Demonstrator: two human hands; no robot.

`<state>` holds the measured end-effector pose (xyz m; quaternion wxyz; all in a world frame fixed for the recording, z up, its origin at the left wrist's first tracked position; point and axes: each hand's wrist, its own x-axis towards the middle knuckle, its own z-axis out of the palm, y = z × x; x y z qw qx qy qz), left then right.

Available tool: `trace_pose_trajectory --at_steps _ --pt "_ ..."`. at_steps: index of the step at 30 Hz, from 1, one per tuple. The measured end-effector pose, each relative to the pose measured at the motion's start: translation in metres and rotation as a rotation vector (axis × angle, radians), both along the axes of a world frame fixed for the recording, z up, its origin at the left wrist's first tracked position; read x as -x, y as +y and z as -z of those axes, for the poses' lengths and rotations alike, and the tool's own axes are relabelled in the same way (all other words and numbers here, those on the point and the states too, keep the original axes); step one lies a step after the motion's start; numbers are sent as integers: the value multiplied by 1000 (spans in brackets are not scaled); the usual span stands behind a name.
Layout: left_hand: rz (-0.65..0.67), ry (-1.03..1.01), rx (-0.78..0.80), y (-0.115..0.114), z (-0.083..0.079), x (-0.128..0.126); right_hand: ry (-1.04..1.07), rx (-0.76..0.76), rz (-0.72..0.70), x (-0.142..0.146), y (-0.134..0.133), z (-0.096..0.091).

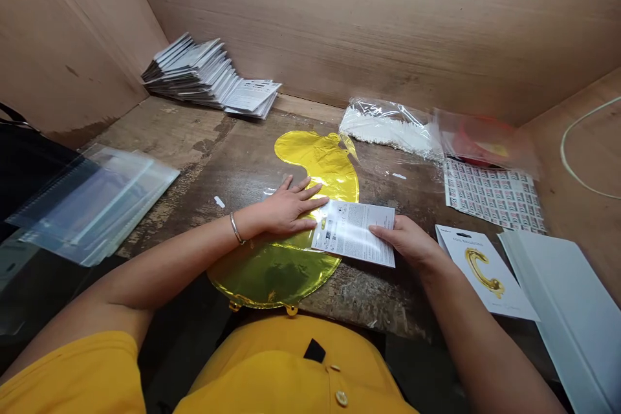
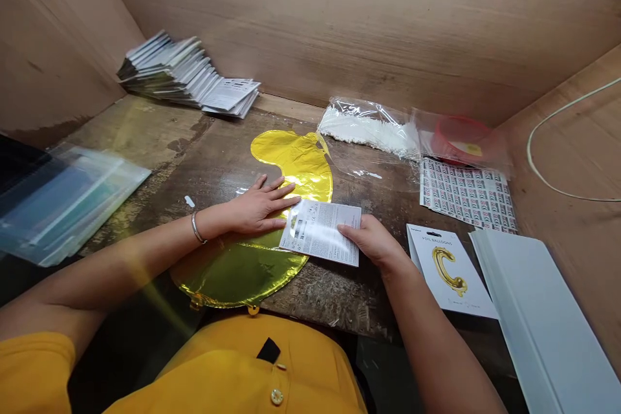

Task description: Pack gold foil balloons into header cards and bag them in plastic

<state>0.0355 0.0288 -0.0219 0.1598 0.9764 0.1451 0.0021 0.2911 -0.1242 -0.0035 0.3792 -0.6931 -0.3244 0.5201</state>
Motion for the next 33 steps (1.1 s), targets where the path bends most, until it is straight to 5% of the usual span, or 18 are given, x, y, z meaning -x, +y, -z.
trace_pose_trajectory --at_steps 8,12,15,18,20,25,33 --pt "-7 -66 -42 1 0 -6 122 -70 124 34 16 6" --pt "-261 -615 10 -25 -23 2 203 -179 345 52 -1 5" --pt "-644 -1211 413 -63 -43 8 314 -312 584 71 -18 -4" --pt "-834 -1241 1255 -100 -45 -1 352 -377 643 90 -31 -10" --pt "-832 -1163 1588 -112 -37 -14 349 -327 551 96 -39 -12" --pt "-774 -1190 1641 -111 -18 -30 325 -188 261 82 -57 -17" --pt "-503 -1184 1601 -111 -19 -19 497 -197 466 99 -53 -16"
